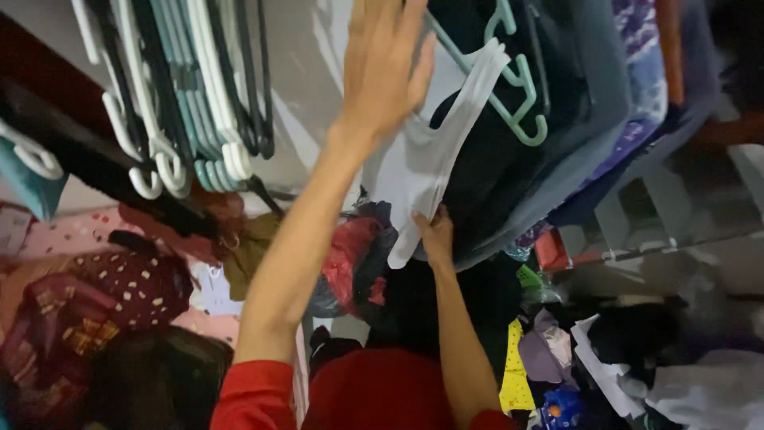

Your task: The person picks up a dark garment from a pile on a bed, places it on a hanger, and hangs it on a clothing rack. They then pick up a white garment, place it on a hanger, and hang it on the rack. Finally, they pick up a white sock, fold it, and place it on the rack.

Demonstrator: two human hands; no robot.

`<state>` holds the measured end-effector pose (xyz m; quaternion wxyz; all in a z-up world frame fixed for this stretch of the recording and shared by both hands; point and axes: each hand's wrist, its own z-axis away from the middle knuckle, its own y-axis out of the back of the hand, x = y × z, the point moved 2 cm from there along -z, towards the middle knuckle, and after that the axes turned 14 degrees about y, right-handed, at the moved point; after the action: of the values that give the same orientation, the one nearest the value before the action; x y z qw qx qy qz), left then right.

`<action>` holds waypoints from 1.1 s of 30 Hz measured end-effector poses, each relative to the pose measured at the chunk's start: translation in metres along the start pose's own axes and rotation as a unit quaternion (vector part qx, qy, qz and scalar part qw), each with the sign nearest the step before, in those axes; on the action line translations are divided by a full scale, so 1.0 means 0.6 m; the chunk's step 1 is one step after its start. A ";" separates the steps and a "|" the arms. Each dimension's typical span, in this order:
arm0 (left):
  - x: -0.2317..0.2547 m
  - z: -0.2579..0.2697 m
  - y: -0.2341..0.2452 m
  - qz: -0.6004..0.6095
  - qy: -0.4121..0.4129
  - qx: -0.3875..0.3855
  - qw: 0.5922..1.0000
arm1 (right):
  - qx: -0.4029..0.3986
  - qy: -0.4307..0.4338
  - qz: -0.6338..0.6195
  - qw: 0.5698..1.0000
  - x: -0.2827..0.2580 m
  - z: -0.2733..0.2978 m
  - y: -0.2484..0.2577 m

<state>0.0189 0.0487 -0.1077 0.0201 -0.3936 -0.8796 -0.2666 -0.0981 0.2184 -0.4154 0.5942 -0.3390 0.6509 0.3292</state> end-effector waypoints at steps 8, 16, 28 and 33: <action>-0.052 0.413 -0.049 0.345 0.280 -0.289 0.848 | -0.091 -0.042 0.015 0.995 0.010 0.072 -0.036; -0.067 0.687 -0.010 0.386 0.555 -0.388 0.627 | -0.187 0.080 -0.042 0.978 0.006 0.161 -0.085; -0.134 0.889 0.147 0.418 0.690 -0.302 0.509 | -0.084 -0.056 -0.074 0.992 0.059 0.358 -0.118; -0.108 0.814 0.254 0.461 0.746 -0.214 0.431 | -0.077 -0.084 -0.079 0.990 0.064 0.429 -0.119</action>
<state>0.2561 0.3247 -0.4728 0.7034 -0.3805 -0.1255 -0.5871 0.1008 0.3908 -0.4756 0.6428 -0.4056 0.5426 0.3577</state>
